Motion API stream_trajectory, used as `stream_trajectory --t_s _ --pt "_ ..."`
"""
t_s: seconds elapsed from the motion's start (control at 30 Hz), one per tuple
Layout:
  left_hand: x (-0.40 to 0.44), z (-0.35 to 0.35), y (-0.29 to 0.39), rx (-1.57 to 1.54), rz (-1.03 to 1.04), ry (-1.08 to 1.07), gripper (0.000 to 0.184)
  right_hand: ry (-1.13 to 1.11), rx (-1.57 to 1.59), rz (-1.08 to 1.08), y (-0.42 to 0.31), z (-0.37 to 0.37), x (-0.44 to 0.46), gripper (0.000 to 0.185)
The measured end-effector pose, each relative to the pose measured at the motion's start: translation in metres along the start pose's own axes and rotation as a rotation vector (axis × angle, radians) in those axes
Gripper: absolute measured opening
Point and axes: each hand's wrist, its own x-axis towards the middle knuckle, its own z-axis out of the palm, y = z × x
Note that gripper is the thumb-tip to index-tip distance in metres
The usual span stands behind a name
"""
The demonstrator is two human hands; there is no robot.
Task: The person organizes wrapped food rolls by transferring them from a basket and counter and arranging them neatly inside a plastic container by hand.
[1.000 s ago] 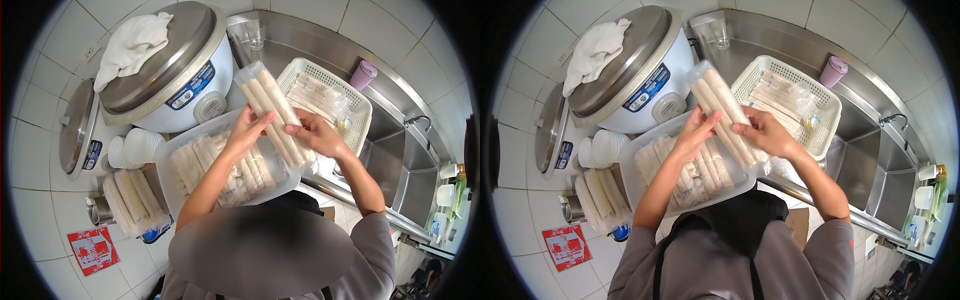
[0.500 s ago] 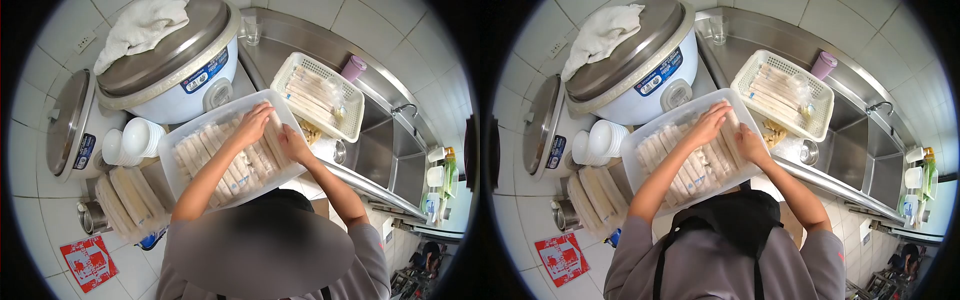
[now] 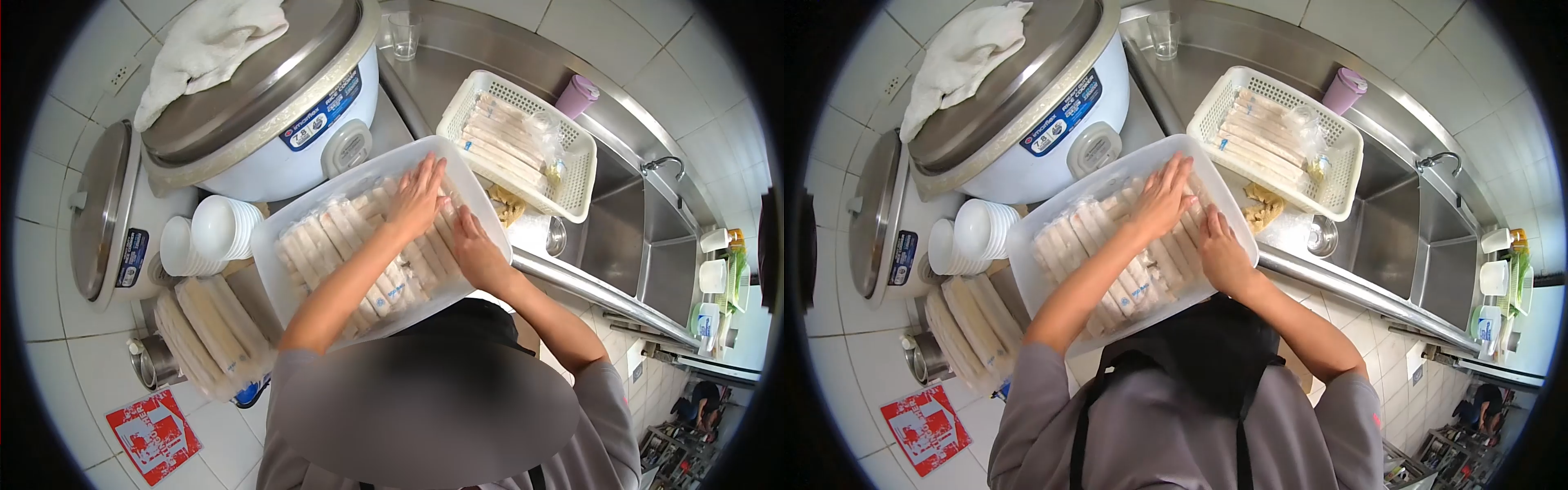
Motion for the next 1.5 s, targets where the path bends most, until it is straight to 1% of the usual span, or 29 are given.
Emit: stream_trajectory --t_s 0.07,0.2,0.3,0.37,0.4,0.47,0.53,0.6,0.7,0.73,0.8,0.83,0.9,0.93,0.97,1.0,1.1,1.2,1.3,1.4,1.5 --pt "-0.002 0.015 -0.004 0.062 -0.016 0.022 0.06 -0.093 0.038 0.008 0.007 0.006 0.002 0.052" --pt "0.0 0.03 -0.004 0.108 -0.051 0.011 0.064 -0.242 0.07 0.004 0.011 0.008 0.001 0.051" --pt "-0.002 0.026 0.001 0.125 -0.052 0.029 0.067 -0.378 -0.141 -0.053 0.015 0.01 0.003 0.053" --pt "0.0 0.019 0.007 0.168 -0.03 0.101 0.069 -0.417 0.157 0.028 0.011 -0.04 0.016 0.048" --pt "0.003 0.017 0.007 0.163 -0.037 0.086 0.07 -0.434 0.303 0.067 0.01 -0.074 0.021 0.046" --pt "-0.003 0.021 0.008 0.137 -0.065 0.029 0.072 -0.207 0.533 0.199 0.033 -0.128 0.035 0.032" --pt "-0.001 0.022 0.01 0.163 -0.083 -0.004 0.074 0.022 0.611 0.468 0.074 -0.127 0.06 0.023" --pt "-0.003 0.023 0.008 0.167 -0.076 -0.002 0.075 0.175 0.528 0.344 0.153 -0.066 0.084 0.028" --pt "0.0 0.009 0.012 0.167 -0.129 -0.017 0.075 -0.065 0.233 0.172 0.209 -0.011 0.087 0.039" --pt "0.002 -0.003 0.014 0.086 -0.134 -0.018 0.075 -0.187 0.233 0.181 0.214 -0.007 0.087 0.051" --pt "-0.001 -0.032 0.017 -0.079 -0.164 -0.021 0.075 -0.166 0.271 0.103 0.222 -0.004 0.083 0.057" --pt "-0.005 -0.047 0.018 -0.051 -0.164 0.033 0.067 -0.16 0.287 0.116 0.225 -0.005 0.086 0.057" --pt "-0.022 -0.081 0.014 -0.078 -0.241 0.148 0.059 -0.139 0.341 0.113 0.229 -0.014 0.092 0.059" --pt "-0.033 -0.095 0.011 -0.09 -0.271 0.207 0.055 -0.165 0.347 0.18 0.225 -0.024 0.097 0.058" --pt "-0.047 -0.106 0.009 -0.085 -0.33 0.256 0.051 -0.218 0.331 0.198 0.228 -0.02 0.098 0.058" --pt "-0.059 -0.116 0.005 -0.079 -0.379 0.305 0.046 -0.263 0.313 0.221 0.229 -0.016 0.098 0.059" --pt "-0.09 -0.129 -0.001 -0.09 -0.454 0.38 0.041 -0.232 0.149 0.209 0.216 -0.002 0.089 0.064" --pt "-0.114 -0.136 0.005 -0.02 -0.614 0.415 0.036 -0.23 0.151 0.138 0.224 0.007 0.093 0.07" --pt "-0.143 -0.128 -0.006 -0.088 -0.862 0.427 0.036 -0.341 0.209 0.192 0.22 -0.005 0.096 0.071" --pt "-0.161 -0.125 -0.01 -0.128 -0.936 0.366 0.038 -0.268 0.172 0.209 0.216 0.004 0.094 0.068" --pt "-0.169 -0.125 -0.008 -0.124 -1.007 0.313 0.038 -0.193 0.118 0.164 0.219 0.01 0.092 0.063"
